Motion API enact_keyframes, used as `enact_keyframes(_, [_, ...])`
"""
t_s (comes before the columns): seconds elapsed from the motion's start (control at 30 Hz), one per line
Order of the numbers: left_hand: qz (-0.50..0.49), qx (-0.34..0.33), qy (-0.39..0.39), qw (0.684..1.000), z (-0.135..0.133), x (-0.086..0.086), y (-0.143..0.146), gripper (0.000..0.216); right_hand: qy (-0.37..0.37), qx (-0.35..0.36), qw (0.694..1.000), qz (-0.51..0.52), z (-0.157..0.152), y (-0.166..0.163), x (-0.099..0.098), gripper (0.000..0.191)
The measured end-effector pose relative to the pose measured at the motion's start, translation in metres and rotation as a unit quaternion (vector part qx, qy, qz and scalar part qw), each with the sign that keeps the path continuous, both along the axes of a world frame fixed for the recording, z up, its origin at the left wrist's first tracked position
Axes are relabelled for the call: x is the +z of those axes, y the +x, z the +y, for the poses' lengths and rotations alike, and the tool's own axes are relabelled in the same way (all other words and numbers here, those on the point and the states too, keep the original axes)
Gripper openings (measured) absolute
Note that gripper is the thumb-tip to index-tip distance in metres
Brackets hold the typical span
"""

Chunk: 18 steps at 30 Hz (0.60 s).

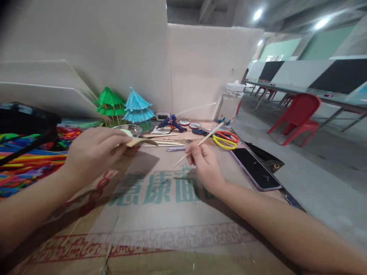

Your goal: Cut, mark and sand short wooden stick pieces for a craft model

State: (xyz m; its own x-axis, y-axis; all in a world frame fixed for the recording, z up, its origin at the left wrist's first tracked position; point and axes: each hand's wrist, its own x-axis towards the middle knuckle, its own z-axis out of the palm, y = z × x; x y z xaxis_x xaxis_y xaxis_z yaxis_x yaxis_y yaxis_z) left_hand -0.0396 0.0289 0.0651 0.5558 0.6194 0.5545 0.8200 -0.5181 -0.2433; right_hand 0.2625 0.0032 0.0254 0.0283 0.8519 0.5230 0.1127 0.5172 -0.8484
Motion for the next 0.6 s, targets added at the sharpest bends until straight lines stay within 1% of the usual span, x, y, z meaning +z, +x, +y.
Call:
enact_keyframes(0.03, [-0.005, -0.090, 0.027, 0.996, -0.011, -0.005, 0.009, 0.025, 0.021, -0.022, 0.999, 0.031, 0.002, 0.003, 0.005, 0.043])
enact_keyframes(0.07, [0.000, -0.175, 0.028, 0.984, -0.023, -0.012, 0.018, 0.022, 0.039, -0.039, 0.997, 0.055, 0.004, 0.006, 0.010, 0.042])
enact_keyframes(0.13, [0.016, -0.273, -0.025, 0.962, -0.044, -0.028, 0.036, 0.025, 0.058, -0.050, 0.995, 0.071, 0.005, 0.009, 0.016, 0.041])
enact_keyframes(0.17, [0.020, -0.296, -0.056, 0.953, -0.053, -0.035, 0.043, 0.027, 0.057, -0.046, 0.996, 0.057, 0.003, 0.010, 0.016, 0.041])
enact_keyframes(0.2, [0.025, -0.311, -0.094, 0.946, -0.059, -0.042, 0.049, 0.028, 0.052, -0.038, 0.998, 0.026, 0.000, 0.008, 0.016, 0.042])
enact_keyframes(0.27, [0.015, -0.328, -0.171, 0.929, -0.066, -0.051, 0.055, 0.023, 0.040, -0.006, 0.996, -0.074, -0.009, 0.003, 0.011, 0.044])
enact_keyframes(0.3, [0.001, -0.335, -0.209, 0.919, -0.067, -0.053, 0.056, 0.022, 0.035, 0.020, 0.990, -0.133, -0.014, -0.001, 0.008, 0.044])
enact_keyframes(0.37, [-0.039, -0.346, -0.273, 0.897, -0.062, -0.055, 0.055, 0.030, 0.035, 0.086, 0.968, -0.234, -0.021, -0.008, 0.001, 0.041])
enact_keyframes(0.43, [-0.069, -0.343, -0.299, 0.888, -0.055, -0.055, 0.052, 0.028, 0.033, 0.145, 0.942, -0.302, -0.025, -0.011, -0.004, 0.035])
enact_keyframes(0.5, [-0.075, -0.319, -0.290, 0.899, -0.048, -0.057, 0.050, 0.021, 0.027, 0.172, 0.924, -0.340, -0.026, -0.012, -0.006, 0.031])
enact_keyframes(0.57, [-0.065, -0.290, -0.287, 0.911, -0.043, -0.059, 0.050, 0.022, 0.016, 0.190, 0.915, -0.357, -0.027, -0.012, -0.006, 0.030])
enact_keyframes(0.6, [-0.060, -0.279, -0.298, 0.911, -0.042, -0.060, 0.050, 0.024, 0.018, 0.204, 0.910, -0.360, -0.028, -0.012, -0.005, 0.030])
